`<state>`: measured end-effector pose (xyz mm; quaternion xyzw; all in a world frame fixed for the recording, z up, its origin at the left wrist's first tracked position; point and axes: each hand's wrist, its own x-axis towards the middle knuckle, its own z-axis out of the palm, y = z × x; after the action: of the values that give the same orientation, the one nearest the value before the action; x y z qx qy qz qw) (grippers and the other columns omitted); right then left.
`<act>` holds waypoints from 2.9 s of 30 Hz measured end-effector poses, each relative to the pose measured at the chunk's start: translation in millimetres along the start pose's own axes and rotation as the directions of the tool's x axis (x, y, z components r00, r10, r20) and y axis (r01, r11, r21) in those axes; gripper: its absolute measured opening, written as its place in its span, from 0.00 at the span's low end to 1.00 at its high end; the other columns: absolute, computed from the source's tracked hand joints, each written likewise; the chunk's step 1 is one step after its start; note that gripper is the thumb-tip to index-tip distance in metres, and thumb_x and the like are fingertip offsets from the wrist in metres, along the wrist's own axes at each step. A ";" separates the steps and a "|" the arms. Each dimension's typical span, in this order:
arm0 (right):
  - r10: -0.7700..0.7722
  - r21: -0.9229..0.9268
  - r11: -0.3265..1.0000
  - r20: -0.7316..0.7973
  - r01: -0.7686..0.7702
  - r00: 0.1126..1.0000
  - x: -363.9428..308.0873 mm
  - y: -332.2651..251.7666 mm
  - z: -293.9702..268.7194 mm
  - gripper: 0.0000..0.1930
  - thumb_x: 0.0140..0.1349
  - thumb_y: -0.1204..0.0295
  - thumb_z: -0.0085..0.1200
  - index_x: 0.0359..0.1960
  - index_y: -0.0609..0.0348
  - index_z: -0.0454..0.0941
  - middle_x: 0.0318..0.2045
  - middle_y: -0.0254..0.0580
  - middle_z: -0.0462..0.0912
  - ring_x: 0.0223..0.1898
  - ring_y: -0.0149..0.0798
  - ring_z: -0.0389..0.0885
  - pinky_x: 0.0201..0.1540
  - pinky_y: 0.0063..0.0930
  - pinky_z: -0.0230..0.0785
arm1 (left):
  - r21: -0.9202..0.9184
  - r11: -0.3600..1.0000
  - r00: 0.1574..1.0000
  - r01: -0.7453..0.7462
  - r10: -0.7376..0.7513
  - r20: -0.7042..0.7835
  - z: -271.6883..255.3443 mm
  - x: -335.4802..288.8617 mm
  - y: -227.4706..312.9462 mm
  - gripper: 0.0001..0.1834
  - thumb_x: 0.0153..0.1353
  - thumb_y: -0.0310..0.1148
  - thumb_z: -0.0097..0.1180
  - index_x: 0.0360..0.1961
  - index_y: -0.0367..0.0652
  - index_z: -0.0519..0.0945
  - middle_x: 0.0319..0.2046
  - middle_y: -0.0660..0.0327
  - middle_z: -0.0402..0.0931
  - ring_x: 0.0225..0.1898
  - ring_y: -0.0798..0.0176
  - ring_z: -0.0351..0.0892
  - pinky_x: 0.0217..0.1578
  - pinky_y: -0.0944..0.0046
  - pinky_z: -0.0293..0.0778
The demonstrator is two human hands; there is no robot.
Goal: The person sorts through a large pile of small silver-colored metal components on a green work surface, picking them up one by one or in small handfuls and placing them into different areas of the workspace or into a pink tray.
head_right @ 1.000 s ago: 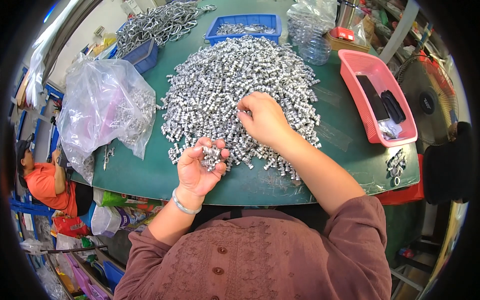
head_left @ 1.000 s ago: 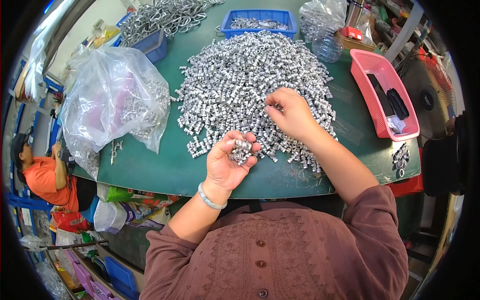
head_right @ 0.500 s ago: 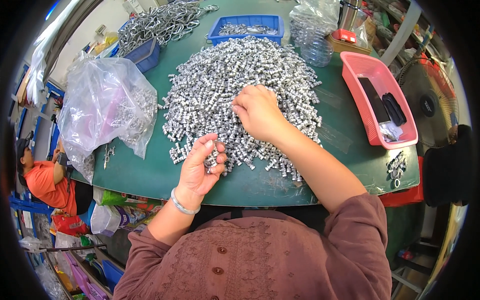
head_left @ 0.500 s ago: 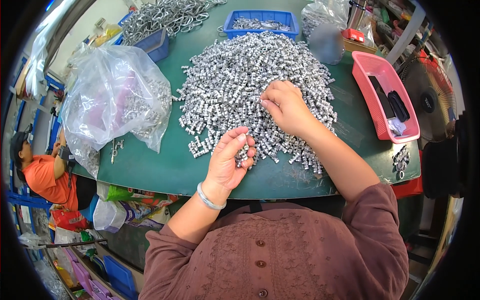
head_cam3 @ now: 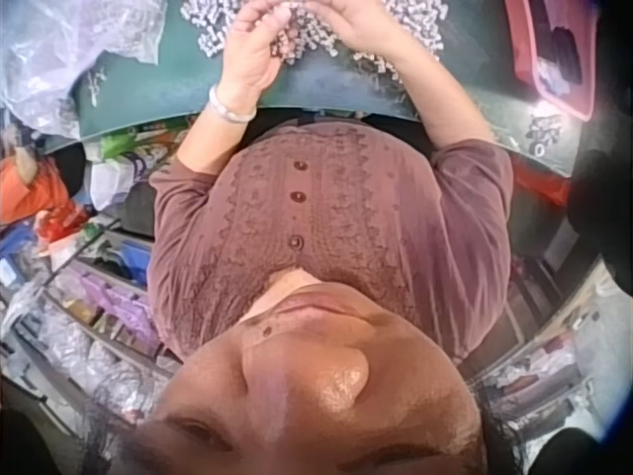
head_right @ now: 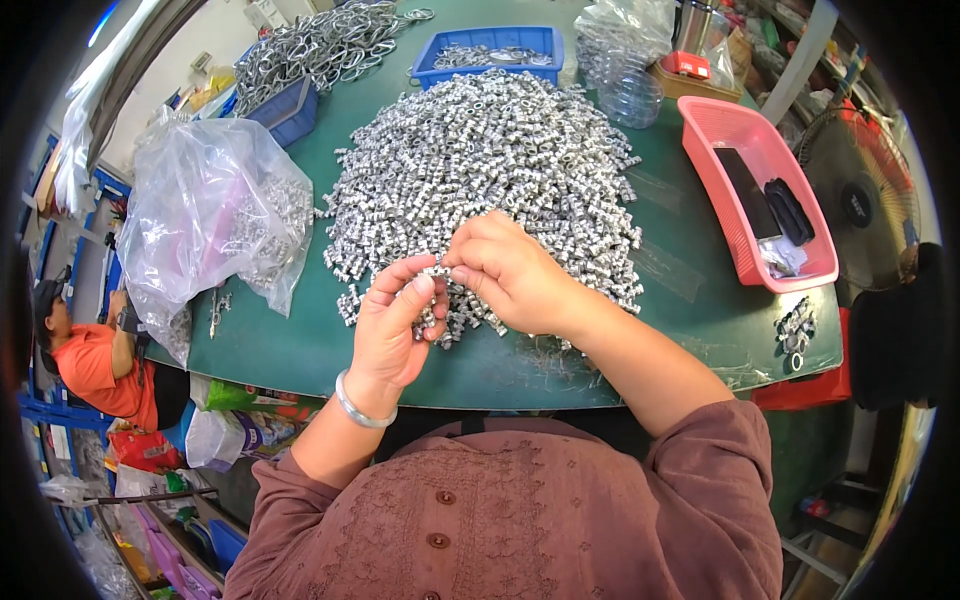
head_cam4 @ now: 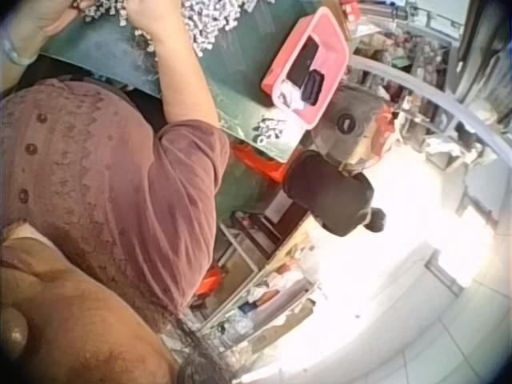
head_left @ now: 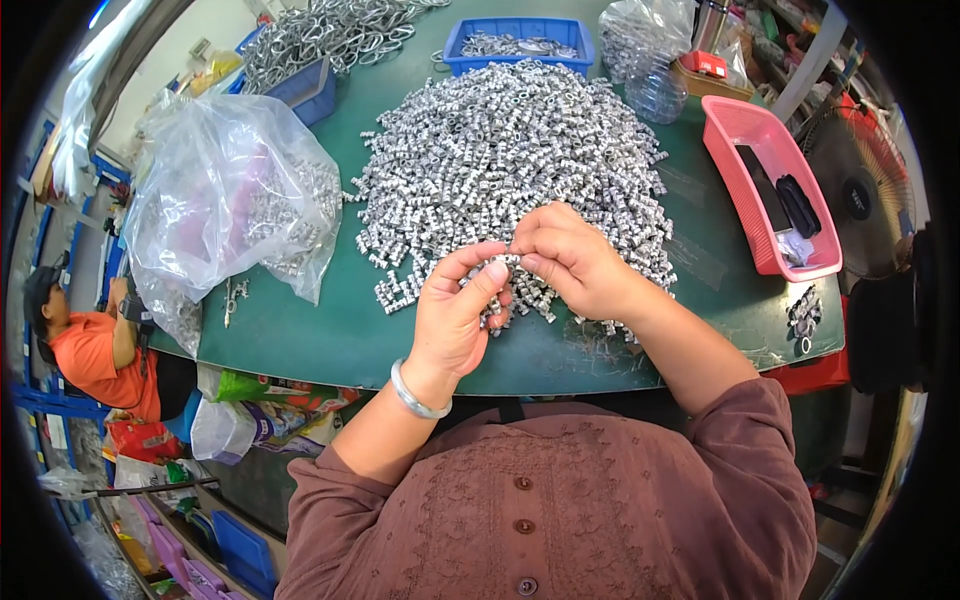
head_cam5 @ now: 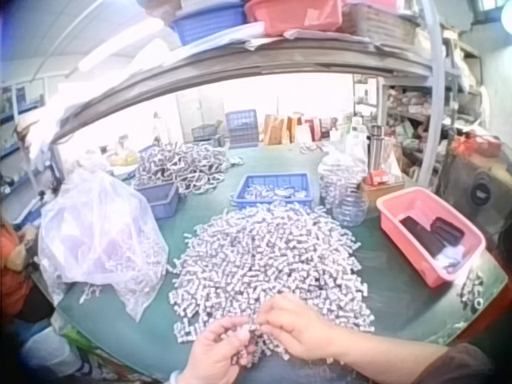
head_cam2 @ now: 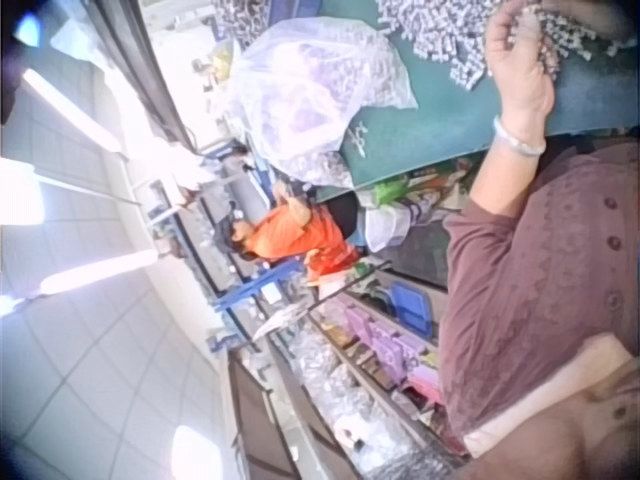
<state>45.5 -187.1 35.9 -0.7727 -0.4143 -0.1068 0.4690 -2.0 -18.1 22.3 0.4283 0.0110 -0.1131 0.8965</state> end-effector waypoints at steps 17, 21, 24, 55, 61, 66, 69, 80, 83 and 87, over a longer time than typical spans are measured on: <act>0.162 -0.560 0.825 0.097 -0.080 0.982 -7.9 15.5 -5.8 0.08 0.43 0.72 0.57 0.27 0.58 0.76 0.33 0.37 0.70 0.39 0.41 0.66 0.43 0.33 0.57 | -0.410 0.857 0.950 0.313 -0.287 0.125 -13.0 5.9 -6.8 0.07 0.59 0.38 0.49 0.34 0.49 0.70 0.28 0.62 0.68 0.25 0.68 0.65 0.18 0.76 0.61; 0.157 -0.566 0.822 0.109 -0.068 0.982 -8.7 16.0 -5.6 0.06 0.43 0.71 0.58 0.24 0.57 0.76 0.31 0.37 0.69 0.38 0.41 0.66 0.42 0.34 0.57 | -0.437 0.838 0.945 0.326 -0.282 0.165 -17.1 4.5 -7.4 0.06 0.59 0.38 0.47 0.33 0.49 0.73 0.31 0.59 0.66 0.27 0.67 0.64 0.18 0.77 0.62; 0.154 -0.551 0.832 0.105 -0.072 0.982 -9.1 14.9 -5.7 0.06 0.43 0.71 0.57 0.24 0.57 0.76 0.31 0.37 0.69 0.38 0.41 0.66 0.42 0.34 0.57 | -0.452 0.834 0.949 0.316 -0.282 0.144 -15.6 1.8 -5.2 0.06 0.58 0.37 0.48 0.31 0.48 0.73 0.30 0.59 0.67 0.28 0.65 0.66 0.20 0.75 0.64; -0.281 -0.263 0.938 -0.196 0.225 0.940 2.3 1.1 10.6 0.08 0.41 0.81 0.56 0.24 0.61 0.71 0.28 0.40 0.74 0.31 0.43 0.73 0.33 0.32 0.66 | -0.237 0.956 0.981 0.173 -0.188 -0.043 -6.0 -4.8 -1.9 0.07 0.57 0.35 0.52 0.35 0.46 0.73 0.25 0.64 0.71 0.24 0.68 0.68 0.19 0.73 0.62; -0.350 -0.247 0.920 -0.173 0.303 0.921 1.6 -3.3 10.1 0.09 0.40 0.82 0.56 0.25 0.62 0.71 0.30 0.43 0.73 0.31 0.44 0.72 0.35 0.32 0.67 | -0.139 0.984 0.991 0.112 -0.121 -0.058 -3.9 -4.7 -3.8 0.06 0.58 0.34 0.51 0.35 0.45 0.74 0.25 0.65 0.71 0.24 0.69 0.68 0.19 0.73 0.62; -0.291 -0.150 0.953 -0.190 0.265 0.938 1.8 -5.5 10.7 0.12 0.40 0.84 0.56 0.28 0.62 0.70 0.30 0.42 0.73 0.33 0.45 0.73 0.35 0.33 0.67 | -0.190 0.973 0.990 0.132 -0.140 -0.029 -7.6 -2.7 -4.0 0.06 0.59 0.33 0.49 0.36 0.44 0.74 0.25 0.64 0.71 0.24 0.68 0.68 0.19 0.73 0.62; -0.258 -0.182 0.958 -0.202 0.223 0.945 1.2 2.3 8.1 0.12 0.40 0.83 0.56 0.29 0.61 0.69 0.30 0.42 0.73 0.33 0.45 0.73 0.36 0.34 0.66 | -0.249 0.955 0.987 0.160 -0.162 0.013 -9.8 -2.0 -4.4 0.07 0.60 0.33 0.48 0.36 0.44 0.74 0.26 0.63 0.70 0.25 0.68 0.68 0.19 0.73 0.62; 0.188 -0.584 0.786 -0.087 -0.203 0.978 -10.8 27.7 -3.0 0.11 0.45 0.73 0.56 0.33 0.59 0.74 0.33 0.38 0.71 0.40 0.43 0.68 0.44 0.34 0.59 | -0.309 0.920 0.971 0.240 -0.225 0.086 -15.6 -0.1 -3.7 0.07 0.58 0.36 0.48 0.34 0.47 0.72 0.30 0.61 0.68 0.28 0.66 0.66 0.21 0.73 0.63; 0.208 -0.620 0.758 -0.064 -0.202 0.976 -8.3 27.1 -4.0 0.10 0.44 0.71 0.57 0.30 0.56 0.74 0.32 0.38 0.71 0.39 0.42 0.67 0.41 0.35 0.59 | -0.398 0.882 0.966 0.252 -0.252 0.053 -14.7 0.0 -2.6 0.07 0.56 0.37 0.47 0.28 0.45 0.71 0.28 0.59 0.70 0.27 0.63 0.69 0.21 0.70 0.64; 0.230 -0.629 0.742 -0.082 -0.230 0.970 -6.3 25.6 -3.1 0.12 0.42 0.68 0.59 0.29 0.57 0.74 0.32 0.39 0.70 0.39 0.42 0.67 0.40 0.35 0.59 | -0.408 0.873 0.962 0.268 -0.268 0.057 -16.7 0.4 -5.9 0.07 0.56 0.37 0.49 0.29 0.46 0.71 0.29 0.59 0.70 0.28 0.63 0.69 0.22 0.71 0.65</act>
<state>61.2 -198.6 17.8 -0.9304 -0.2557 -0.1812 0.1901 -1.6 -8.9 7.3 0.2240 0.0942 -0.2310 0.9421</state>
